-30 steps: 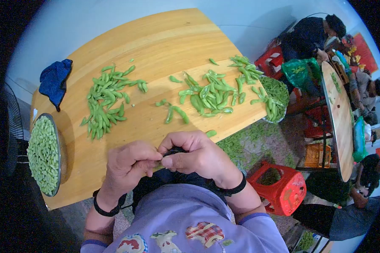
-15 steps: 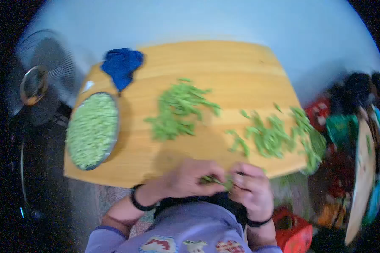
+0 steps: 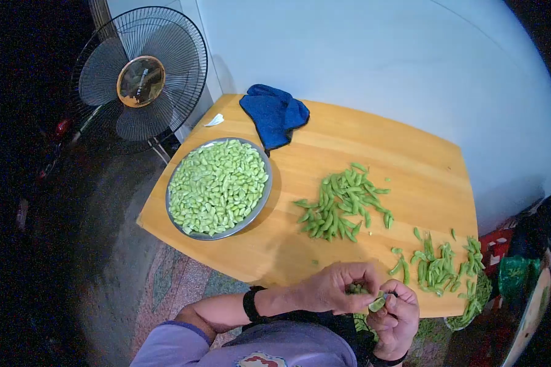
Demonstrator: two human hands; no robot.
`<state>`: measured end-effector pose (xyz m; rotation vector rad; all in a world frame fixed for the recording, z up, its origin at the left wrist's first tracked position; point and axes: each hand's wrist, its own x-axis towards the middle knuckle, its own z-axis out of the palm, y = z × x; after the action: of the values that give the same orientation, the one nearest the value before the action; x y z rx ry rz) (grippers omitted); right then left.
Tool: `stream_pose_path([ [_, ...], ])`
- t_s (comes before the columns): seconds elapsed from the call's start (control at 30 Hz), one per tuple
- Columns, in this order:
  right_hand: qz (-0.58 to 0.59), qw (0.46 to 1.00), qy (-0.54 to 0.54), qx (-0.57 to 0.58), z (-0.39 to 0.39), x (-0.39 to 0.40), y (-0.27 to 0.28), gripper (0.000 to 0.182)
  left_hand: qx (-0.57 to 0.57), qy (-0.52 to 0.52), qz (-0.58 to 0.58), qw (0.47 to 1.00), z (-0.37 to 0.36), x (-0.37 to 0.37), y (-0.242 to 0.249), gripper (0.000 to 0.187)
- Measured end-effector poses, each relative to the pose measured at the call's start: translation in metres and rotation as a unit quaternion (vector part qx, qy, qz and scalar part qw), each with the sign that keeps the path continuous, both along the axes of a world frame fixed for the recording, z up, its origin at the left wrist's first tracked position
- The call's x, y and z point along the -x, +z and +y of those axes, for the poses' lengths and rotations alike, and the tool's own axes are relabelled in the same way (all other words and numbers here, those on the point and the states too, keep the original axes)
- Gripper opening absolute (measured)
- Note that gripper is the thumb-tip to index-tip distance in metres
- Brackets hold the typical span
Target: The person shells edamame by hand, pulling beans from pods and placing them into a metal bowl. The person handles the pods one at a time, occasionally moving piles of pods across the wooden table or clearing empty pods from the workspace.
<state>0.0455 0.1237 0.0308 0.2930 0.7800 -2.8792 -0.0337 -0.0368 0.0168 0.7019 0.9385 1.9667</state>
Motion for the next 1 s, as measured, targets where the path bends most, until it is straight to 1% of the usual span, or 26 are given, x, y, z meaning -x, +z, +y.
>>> stream_pose_path([
  [0.03, 0.001, 1.0, 0.002, -0.001, 0.0, 0.0, 0.0, 0.015, -0.001, 0.002, 0.001, 1.0, 0.0, 0.001, -0.003, 0.014],
  [0.07, 0.003, 1.0, 0.009, 0.0, 0.001, 0.001, -0.002, 0.015, 0.002, 0.091, 0.172, 0.981, 0.001, 0.001, -0.006, 0.016],
  [0.1, 0.004, 1.0, 0.016, 0.002, 0.001, 0.001, -0.003, 0.015, 0.006, 0.176, 0.337, 0.925, 0.0, 0.002, -0.002, 0.019],
  [0.13, 0.003, 1.0, 0.016, 0.001, 0.001, 0.001, -0.003, 0.015, 0.005, 0.177, 0.335, 0.925, -0.003, 0.002, 0.002, 0.019],
  [0.2, 0.027, 0.999, -0.025, 0.005, 0.001, 0.002, -0.002, 0.015, 0.08, 0.19, 0.426, 0.881, -0.011, 0.003, 0.013, 0.023],
  [0.23, 0.027, 0.999, -0.025, 0.005, 0.001, 0.001, 0.0, 0.015, 0.079, 0.19, 0.425, 0.881, -0.01, 0.002, 0.011, 0.023],
  [0.3, 0.049, 0.999, -0.014, 0.012, 0.001, -0.002, 0.003, 0.017, 0.075, 0.253, 0.524, 0.81, -0.006, 0.0, 0.003, 0.026],
  [0.33, 0.047, 0.999, -0.014, 0.011, 0.001, -0.003, 0.005, 0.017, 0.074, 0.254, 0.522, 0.811, -0.003, 0.0, 0.0, 0.026],
  [0.4, 0.076, 0.997, -0.001, 0.029, 0.001, -0.004, 0.008, 0.017, 0.049, 0.22, 0.444, 0.867, 0.002, 0.001, -0.001, 0.025],
  [0.43, 0.075, 0.997, -0.002, 0.028, -0.001, -0.003, 0.008, 0.017, 0.047, 0.219, 0.443, 0.868, 0.0, -0.002, 0.003, 0.025],
  [0.5, 0.046, 0.996, -0.065, -0.037, -0.006, -0.002, 0.011, 0.016, 0.113, 0.198, 0.347, 0.91, -0.007, -0.008, 0.016, 0.024],
  [0.53, 0.045, 0.996, -0.067, -0.039, -0.007, -0.002, 0.011, 0.016, 0.111, 0.195, 0.347, 0.911, -0.01, -0.007, 0.017, 0.024],
  [0.6, 0.058, 0.99, -0.072, -0.111, -0.008, -0.003, 0.009, 0.016, 0.068, 0.257, 0.403, 0.876, -0.018, -0.002, 0.02, 0.024],
  [0.63, 0.042, 0.978, -0.112, -0.174, -0.012, -0.003, 0.011, 0.017, 0.059, 0.252, 0.431, 0.865, -0.025, 0.003, 0.024, 0.025],
  [0.67, 0.041, 0.978, -0.112, -0.173, -0.013, -0.004, 0.012, 0.017, 0.06, 0.252, 0.431, 0.865, -0.024, 0.004, 0.024, 0.025],
  [0.73, 0.041, 0.94, -0.142, -0.308, -0.016, -0.005, 0.011, 0.018, 0.06, 0.258, 0.43, 0.863, -0.02, 0.006, 0.02, 0.023],
  [0.87, 0.021, 0.945, -0.124, -0.301, -0.021, -0.006, 0.018, 0.016, 0.049, 0.274, 0.436, 0.856, -0.011, 0.006, 0.008, 0.019],
  [0.9, 0.016, 0.949, -0.125, -0.29, -0.02, -0.006, 0.017, 0.016, 0.082, 0.184, 0.311, 0.929, -0.013, 0.005, 0.016, 0.018],
  [0.93, 0.011, 0.952, -0.126, -0.279, -0.02, -0.006, 0.015, 0.016, 0.111, 0.088, 0.178, 0.974, -0.016, 0.005, 0.019, 0.017],
  [0.97, 0.01, 0.952, -0.119, -0.28, -0.022, -0.007, 0.015, 0.016, 0.111, 0.093, 0.174, 0.974, -0.013, 0.004, 0.012, 0.017],
  [1.0, 0.026, 0.932, -0.135, -0.335, -0.023, -0.008, 0.015, 0.012, 0.096, 0.049, 0.1, 0.989, -0.008, 0.003, 0.005, 0.016],
])
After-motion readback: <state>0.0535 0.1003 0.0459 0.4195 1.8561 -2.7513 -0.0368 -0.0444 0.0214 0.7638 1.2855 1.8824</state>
